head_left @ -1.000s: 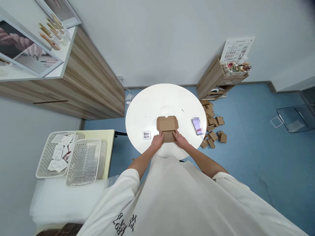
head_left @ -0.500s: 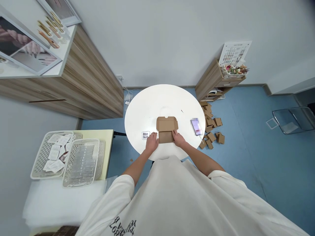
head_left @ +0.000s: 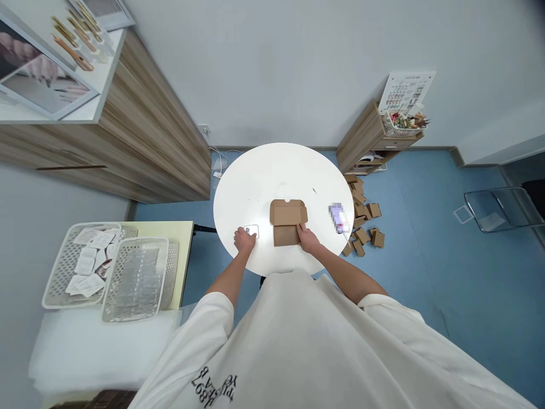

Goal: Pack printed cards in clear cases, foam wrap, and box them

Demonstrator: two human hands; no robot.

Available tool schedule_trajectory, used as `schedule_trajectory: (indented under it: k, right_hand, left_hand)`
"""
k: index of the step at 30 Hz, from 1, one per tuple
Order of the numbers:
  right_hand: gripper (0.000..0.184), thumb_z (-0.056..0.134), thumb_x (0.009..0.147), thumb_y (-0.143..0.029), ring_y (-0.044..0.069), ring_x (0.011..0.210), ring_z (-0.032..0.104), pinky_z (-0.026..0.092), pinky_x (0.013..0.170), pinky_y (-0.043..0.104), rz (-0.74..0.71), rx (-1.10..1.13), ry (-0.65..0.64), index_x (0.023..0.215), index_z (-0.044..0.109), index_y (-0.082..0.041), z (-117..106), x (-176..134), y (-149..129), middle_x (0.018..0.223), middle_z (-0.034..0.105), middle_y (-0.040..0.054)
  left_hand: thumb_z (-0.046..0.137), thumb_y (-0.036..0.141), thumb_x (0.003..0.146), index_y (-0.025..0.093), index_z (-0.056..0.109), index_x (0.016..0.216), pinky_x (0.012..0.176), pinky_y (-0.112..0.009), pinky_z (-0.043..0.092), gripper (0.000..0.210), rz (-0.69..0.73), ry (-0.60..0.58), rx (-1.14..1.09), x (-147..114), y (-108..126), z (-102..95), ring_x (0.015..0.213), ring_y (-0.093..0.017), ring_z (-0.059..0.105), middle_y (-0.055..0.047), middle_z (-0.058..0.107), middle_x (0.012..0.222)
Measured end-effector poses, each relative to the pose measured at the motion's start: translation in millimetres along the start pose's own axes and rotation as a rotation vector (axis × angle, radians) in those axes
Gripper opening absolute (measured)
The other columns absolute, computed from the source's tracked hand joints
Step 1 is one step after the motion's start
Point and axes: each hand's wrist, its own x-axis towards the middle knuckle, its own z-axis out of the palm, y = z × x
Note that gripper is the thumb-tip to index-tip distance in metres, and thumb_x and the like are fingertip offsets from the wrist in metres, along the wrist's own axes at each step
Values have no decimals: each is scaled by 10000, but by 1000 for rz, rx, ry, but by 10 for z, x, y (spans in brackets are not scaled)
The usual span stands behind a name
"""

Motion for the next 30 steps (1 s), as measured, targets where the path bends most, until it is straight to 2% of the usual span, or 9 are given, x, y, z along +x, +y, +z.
schedule_trajectory:
  k: [10,15,19,25,30]
  right_hand:
    - [848,594,834,-105,265,1056,541,481,882,366,1,-18,-11,1553,148,-166,-48,-27,-34,1529,266,198]
    - [862,604,829,-103,272,1074,539,474,888,365,1,-12,-8,1553,137,-160,-40,-21,-32,1522,274,206]
    - [858,585,830,-89,272,1071,540,473,883,368,-3,9,-2,1555,134,-169,-35,-19,-26,1522,279,203]
    - [871,599,821,-103,287,1093,532,472,912,396,0,35,-22,1557,141,-181,-36,-8,-9,1515,284,198]
    - [838,593,826,-111,289,1098,528,466,918,401,-12,51,-21,1545,166,-170,-16,1,32,1506,294,200]
  left_hand:
    - [741,412,791,213,418,1254,979,-463,452,599,-15,-2,-53,2,-29,-9,1254,-357,519,-169,528,1301]
    - [763,427,769,209,422,1248,1003,-449,438,627,-69,-25,-77,29,-31,-13,1264,-352,509,-168,517,1317]
    - [770,425,754,225,499,1152,1000,-444,443,521,-29,-10,-69,13,-17,-24,1235,-344,529,-152,518,1297]
    - [555,312,926,222,585,1036,928,-383,497,145,105,-7,-187,-149,39,-140,1082,-247,628,-96,624,1138]
    - [527,309,943,204,617,1011,884,-342,517,154,216,-22,-324,-350,149,-177,973,-208,658,-80,681,1052]
